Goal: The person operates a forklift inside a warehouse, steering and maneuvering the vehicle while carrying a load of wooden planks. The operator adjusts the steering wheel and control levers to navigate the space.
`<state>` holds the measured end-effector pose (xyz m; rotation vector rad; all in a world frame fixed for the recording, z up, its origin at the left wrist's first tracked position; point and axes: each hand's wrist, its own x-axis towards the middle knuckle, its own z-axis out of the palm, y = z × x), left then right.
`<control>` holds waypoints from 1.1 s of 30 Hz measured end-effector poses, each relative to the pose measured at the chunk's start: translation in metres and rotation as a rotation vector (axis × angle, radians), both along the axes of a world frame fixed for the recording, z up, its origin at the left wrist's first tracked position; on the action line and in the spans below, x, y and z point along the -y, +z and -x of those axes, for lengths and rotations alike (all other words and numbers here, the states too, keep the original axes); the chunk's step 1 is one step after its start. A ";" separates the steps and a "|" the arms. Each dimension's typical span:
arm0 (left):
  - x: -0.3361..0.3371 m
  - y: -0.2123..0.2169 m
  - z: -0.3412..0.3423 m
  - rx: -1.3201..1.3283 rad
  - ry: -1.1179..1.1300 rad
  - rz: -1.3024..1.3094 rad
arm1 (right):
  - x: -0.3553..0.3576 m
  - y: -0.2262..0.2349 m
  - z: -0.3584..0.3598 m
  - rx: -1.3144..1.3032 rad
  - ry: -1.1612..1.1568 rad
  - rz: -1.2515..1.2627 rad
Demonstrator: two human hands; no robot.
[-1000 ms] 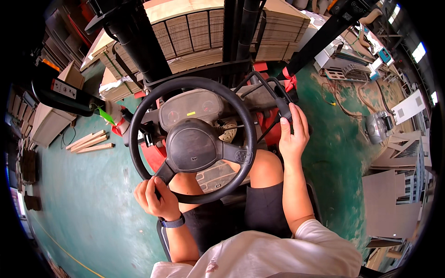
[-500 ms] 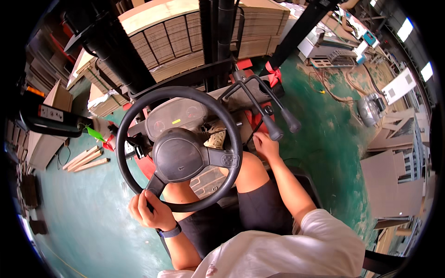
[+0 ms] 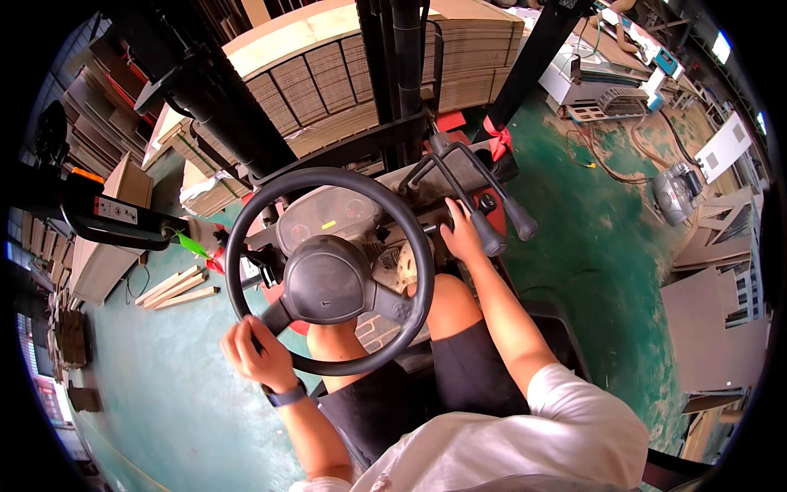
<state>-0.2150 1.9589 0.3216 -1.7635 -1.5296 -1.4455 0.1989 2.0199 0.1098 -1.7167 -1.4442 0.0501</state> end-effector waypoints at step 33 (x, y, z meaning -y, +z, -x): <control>-0.156 0.079 -0.083 -0.245 0.006 0.081 | 0.113 0.160 0.034 -0.061 0.014 -0.518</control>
